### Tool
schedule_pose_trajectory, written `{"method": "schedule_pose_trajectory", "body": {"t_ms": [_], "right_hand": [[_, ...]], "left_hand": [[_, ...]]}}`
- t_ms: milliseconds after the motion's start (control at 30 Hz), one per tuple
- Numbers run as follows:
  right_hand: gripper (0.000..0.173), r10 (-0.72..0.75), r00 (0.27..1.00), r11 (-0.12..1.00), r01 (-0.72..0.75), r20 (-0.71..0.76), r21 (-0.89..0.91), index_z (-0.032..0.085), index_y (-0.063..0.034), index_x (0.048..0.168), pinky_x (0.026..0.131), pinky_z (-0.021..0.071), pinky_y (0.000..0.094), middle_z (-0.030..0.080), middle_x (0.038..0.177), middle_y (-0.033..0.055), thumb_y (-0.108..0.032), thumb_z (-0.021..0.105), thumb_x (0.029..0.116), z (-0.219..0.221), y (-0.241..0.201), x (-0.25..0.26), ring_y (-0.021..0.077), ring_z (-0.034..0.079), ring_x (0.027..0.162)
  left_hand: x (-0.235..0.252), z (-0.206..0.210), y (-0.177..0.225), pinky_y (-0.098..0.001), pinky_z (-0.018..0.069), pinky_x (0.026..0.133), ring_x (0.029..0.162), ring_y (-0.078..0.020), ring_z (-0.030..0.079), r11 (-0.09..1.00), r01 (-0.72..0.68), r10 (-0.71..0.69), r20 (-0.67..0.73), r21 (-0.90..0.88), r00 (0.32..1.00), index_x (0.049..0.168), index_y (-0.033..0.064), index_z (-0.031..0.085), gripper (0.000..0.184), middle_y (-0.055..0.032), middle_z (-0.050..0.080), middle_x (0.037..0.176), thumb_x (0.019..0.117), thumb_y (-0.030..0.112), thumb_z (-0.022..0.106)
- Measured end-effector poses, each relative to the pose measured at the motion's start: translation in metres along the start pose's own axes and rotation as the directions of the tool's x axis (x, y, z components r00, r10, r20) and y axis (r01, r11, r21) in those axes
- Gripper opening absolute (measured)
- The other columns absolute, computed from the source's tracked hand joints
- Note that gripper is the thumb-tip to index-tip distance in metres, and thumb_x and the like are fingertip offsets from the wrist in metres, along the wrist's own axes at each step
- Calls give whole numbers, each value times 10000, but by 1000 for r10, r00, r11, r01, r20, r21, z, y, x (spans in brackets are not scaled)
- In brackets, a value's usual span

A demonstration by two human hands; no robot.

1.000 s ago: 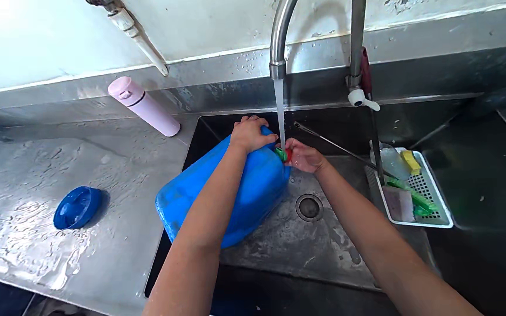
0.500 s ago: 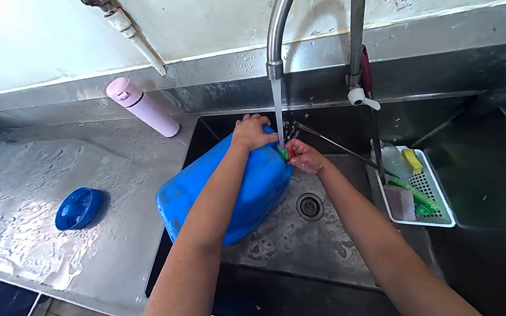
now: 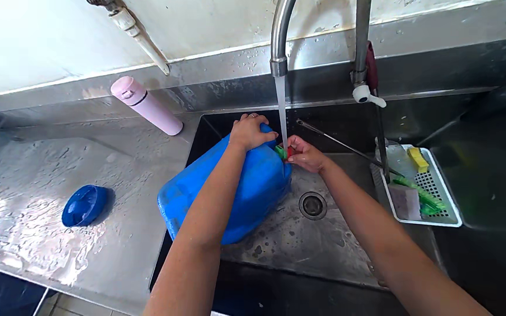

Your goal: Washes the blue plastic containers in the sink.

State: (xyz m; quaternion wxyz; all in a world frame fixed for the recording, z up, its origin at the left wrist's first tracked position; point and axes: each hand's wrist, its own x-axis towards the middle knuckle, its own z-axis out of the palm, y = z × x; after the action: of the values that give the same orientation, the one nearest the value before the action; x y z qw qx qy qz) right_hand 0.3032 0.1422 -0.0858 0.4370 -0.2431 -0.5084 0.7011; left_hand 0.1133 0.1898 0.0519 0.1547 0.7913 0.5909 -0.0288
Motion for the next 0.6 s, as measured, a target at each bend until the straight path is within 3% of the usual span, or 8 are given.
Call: {"method": "schedule_pose_trajectory", "body": {"t_ms": [100,233,300,333,400,467,533,600], "right_hand": [[381,-44,999,996,45,-17,83,515,-102,1096,797,571,299,686,1099,12,97,588,779,2,7,2,97,671,903],[401,-46,999,988,50,-28,144,525,-140,1081,805,578,309,705,1061,-16,36,666,750,0,15,0,95,682,895],[406,-7,998,989,16,-60,145,520,-147,1103,775,583,302,715,969,-39,-29,681,750,-2,14,-3,82,688,835],[354,33,997,991,-23,-76,128,509,-136,1130,733,581,283,709,921,-43,-71,623,801,-2,11,-4,72,681,780],[264,116,985,993,-110,-130,52,502,-64,1191,569,524,203,659,779,-31,-178,326,1030,4,4,-5,37,602,589],[389,175,975,984,-169,-139,54,498,-59,1213,526,468,172,608,745,-32,-244,174,1100,6,2,-6,23,528,535],[288,130,986,987,-119,-107,104,493,-86,1212,592,509,187,633,812,-47,-231,293,1062,1,4,-9,23,578,614],[292,13,999,984,-4,-53,179,504,-161,1195,726,563,253,674,961,-66,-185,563,910,-7,14,-11,51,653,794]], "left_hand": [[-1,1,-4,-632,354,1069,1399,-375,457,1000,15,-15,-10,-8,1000,1306,91,660,532,-156,569,1454,957,492,666],[-6,1,0,-629,356,1065,1393,-367,460,1000,11,-11,-12,-13,1000,1295,87,668,524,-154,581,1436,950,482,678],[-4,2,6,-627,359,1061,1398,-366,455,1000,7,-7,-3,3,1000,1296,87,665,540,-154,581,1435,950,502,668],[-2,1,10,-626,360,1063,1400,-363,456,1000,8,-8,1,12,1000,1302,92,664,548,-153,584,1433,949,510,668],[1,-1,17,-621,357,1073,1405,-361,451,1000,11,-12,21,26,1000,1323,102,654,551,-152,580,1433,953,509,668],[3,-1,21,-608,355,1073,1393,-360,459,1000,7,-7,30,28,1000,1332,103,650,542,-152,584,1426,955,491,675],[5,-1,23,-611,352,1080,1398,-364,455,1000,-3,2,33,27,999,1349,101,641,552,-159,575,1439,954,485,682],[5,-2,22,-618,352,1078,1403,-364,452,1000,-7,6,35,29,999,1349,106,642,560,-160,573,1444,949,495,684]]}}
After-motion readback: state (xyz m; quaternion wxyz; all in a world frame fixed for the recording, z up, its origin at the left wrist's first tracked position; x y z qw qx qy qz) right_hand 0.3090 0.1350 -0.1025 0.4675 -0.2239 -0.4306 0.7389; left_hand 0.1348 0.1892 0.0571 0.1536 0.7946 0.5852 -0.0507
